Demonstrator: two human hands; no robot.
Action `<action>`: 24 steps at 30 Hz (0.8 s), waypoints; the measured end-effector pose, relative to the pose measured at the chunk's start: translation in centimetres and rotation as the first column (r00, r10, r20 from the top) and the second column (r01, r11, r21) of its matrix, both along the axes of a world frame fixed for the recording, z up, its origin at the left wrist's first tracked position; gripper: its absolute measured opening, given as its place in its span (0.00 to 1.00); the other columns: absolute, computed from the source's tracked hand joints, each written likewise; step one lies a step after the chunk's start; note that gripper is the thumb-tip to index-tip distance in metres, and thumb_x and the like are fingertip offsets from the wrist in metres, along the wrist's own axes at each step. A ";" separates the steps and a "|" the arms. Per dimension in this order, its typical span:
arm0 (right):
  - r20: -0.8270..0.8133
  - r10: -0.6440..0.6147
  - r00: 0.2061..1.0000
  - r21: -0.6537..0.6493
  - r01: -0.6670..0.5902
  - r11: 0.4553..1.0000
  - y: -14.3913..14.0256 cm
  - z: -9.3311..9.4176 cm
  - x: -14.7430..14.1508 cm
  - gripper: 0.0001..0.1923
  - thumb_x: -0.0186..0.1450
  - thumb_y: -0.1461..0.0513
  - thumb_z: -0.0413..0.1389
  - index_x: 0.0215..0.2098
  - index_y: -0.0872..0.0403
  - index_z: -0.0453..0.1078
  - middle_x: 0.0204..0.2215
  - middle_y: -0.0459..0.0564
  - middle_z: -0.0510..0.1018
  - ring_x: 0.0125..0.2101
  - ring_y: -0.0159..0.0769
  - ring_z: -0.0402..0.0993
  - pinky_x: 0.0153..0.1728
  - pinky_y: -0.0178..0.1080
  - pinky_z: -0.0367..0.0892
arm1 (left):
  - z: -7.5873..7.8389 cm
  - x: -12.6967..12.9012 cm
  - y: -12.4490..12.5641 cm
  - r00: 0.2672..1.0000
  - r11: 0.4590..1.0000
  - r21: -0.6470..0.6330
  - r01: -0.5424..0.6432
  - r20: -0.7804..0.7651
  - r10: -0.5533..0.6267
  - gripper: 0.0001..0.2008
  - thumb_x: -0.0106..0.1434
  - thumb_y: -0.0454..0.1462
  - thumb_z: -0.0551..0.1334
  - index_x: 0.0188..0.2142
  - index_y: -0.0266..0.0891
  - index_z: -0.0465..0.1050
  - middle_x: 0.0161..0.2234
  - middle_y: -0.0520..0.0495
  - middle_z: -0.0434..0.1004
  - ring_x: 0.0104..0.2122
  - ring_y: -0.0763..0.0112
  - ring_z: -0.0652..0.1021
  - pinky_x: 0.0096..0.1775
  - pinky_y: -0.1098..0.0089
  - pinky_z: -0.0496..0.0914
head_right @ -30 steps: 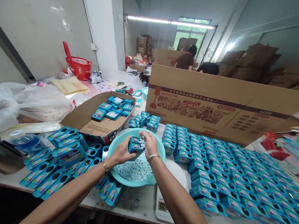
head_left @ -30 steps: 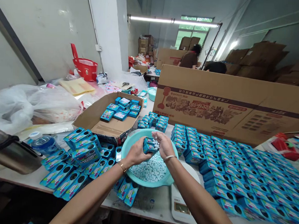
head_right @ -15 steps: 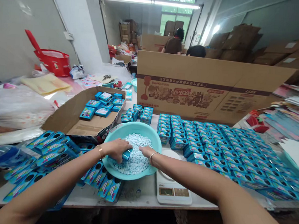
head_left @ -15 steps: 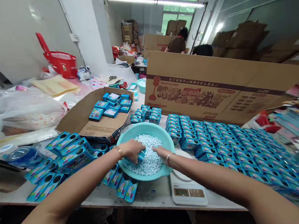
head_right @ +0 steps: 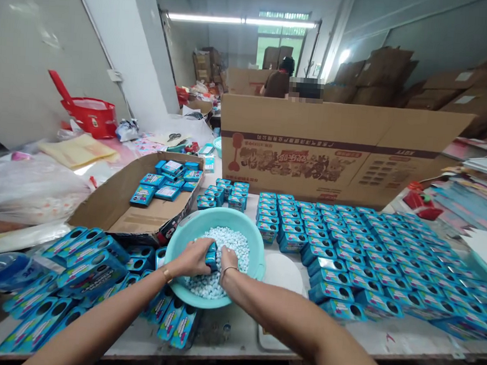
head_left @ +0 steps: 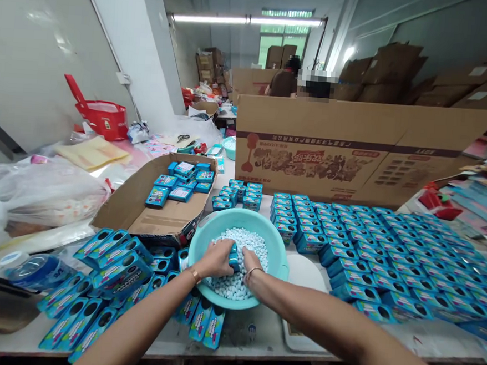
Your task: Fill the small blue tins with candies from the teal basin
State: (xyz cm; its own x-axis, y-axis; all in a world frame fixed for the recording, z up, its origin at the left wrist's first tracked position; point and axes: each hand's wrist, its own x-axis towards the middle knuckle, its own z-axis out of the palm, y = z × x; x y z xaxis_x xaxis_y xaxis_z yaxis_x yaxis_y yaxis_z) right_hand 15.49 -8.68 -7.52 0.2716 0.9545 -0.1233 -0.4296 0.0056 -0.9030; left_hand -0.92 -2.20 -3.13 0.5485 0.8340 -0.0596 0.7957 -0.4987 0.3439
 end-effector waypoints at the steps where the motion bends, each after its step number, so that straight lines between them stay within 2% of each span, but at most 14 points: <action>1: -0.021 -0.081 0.997 -0.049 0.080 0.996 1.5 0.6 -1.1 0.10 0.48 0.52 0.63 0.24 0.49 0.75 0.28 0.50 0.80 0.38 0.49 0.75 0.38 0.46 0.70 | 0.2 -0.1 -0.3 0.999 0.999 0.020 -0.041 0.019 0.041 0.30 0.46 0.36 0.66 0.50 0.41 0.63 0.50 0.38 0.72 0.50 0.44 0.72 0.48 0.51 0.66; 4: -0.031 -0.114 0.993 -0.053 0.112 0.992 5.9 2.4 -3.6 0.12 0.45 0.52 0.65 0.24 0.50 0.75 0.27 0.48 0.80 0.36 0.45 0.75 0.39 0.42 0.69 | 0.9 -0.3 -1.1 0.979 0.984 0.077 -0.158 0.144 0.146 0.32 0.48 0.36 0.64 0.54 0.39 0.60 0.52 0.38 0.70 0.52 0.48 0.71 0.50 0.54 0.66; 7: -0.027 -0.100 0.995 -0.032 0.099 0.995 8.0 3.8 -4.3 0.15 0.43 0.51 0.65 0.25 0.52 0.77 0.29 0.48 0.81 0.37 0.42 0.75 0.41 0.39 0.68 | 1.6 0.3 -1.6 0.945 0.960 0.124 -0.249 0.246 0.214 0.32 0.48 0.35 0.64 0.54 0.39 0.60 0.51 0.39 0.70 0.52 0.48 0.71 0.50 0.55 0.65; 10: -0.011 -0.079 0.997 -0.024 0.078 0.997 8.3 5.1 -3.9 0.21 0.46 0.46 0.63 0.26 0.54 0.78 0.31 0.51 0.82 0.37 0.42 0.75 0.40 0.39 0.68 | 2.0 1.2 -1.6 0.907 0.936 0.122 -0.330 0.314 0.279 0.31 0.48 0.35 0.64 0.53 0.39 0.61 0.50 0.40 0.71 0.53 0.48 0.71 0.51 0.54 0.65; 12: 0.011 -0.067 0.998 -0.012 0.067 0.998 8.1 6.1 -3.4 0.25 0.49 0.41 0.60 0.26 0.54 0.79 0.32 0.53 0.82 0.37 0.43 0.76 0.39 0.39 0.68 | 1.9 1.7 -1.5 0.855 0.919 0.089 -0.384 0.412 0.317 0.32 0.48 0.35 0.65 0.54 0.39 0.60 0.52 0.39 0.70 0.54 0.49 0.70 0.52 0.54 0.65; 17: 0.150 -0.045 0.988 0.039 0.040 0.998 8.2 8.5 -2.5 0.33 0.53 0.34 0.53 0.25 0.55 0.79 0.32 0.55 0.83 0.38 0.46 0.77 0.41 0.41 0.69 | 1.3 2.5 -1.3 0.729 0.902 0.076 -0.426 0.619 0.292 0.34 0.46 0.35 0.67 0.54 0.38 0.59 0.52 0.40 0.70 0.54 0.52 0.71 0.55 0.54 0.65; 20: 0.220 -0.047 0.974 0.061 0.034 0.998 8.6 9.0 -2.1 0.36 0.55 0.33 0.49 0.24 0.55 0.78 0.31 0.56 0.82 0.37 0.46 0.77 0.41 0.42 0.69 | 1.1 2.7 -1.4 0.698 0.902 0.075 -0.424 0.662 0.273 0.35 0.46 0.34 0.67 0.54 0.39 0.60 0.52 0.40 0.70 0.54 0.53 0.71 0.55 0.53 0.64; 24: 0.226 -0.038 0.973 0.070 0.023 0.997 9.1 9.0 -1.9 0.36 0.57 0.33 0.47 0.23 0.54 0.76 0.28 0.55 0.82 0.33 0.45 0.77 0.38 0.43 0.69 | 1.4 2.8 -1.6 0.700 0.913 0.059 -0.403 0.663 0.266 0.35 0.47 0.34 0.68 0.54 0.38 0.60 0.51 0.39 0.71 0.53 0.54 0.72 0.54 0.54 0.65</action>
State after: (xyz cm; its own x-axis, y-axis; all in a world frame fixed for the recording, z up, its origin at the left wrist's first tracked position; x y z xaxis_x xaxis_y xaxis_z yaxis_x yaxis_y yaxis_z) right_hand 13.60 0.42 1.47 0.3143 0.9493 0.0086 -0.2116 0.0789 -0.9742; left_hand 1.92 -3.82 -1.71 0.0832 0.9261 0.3680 0.5552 -0.3497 0.7546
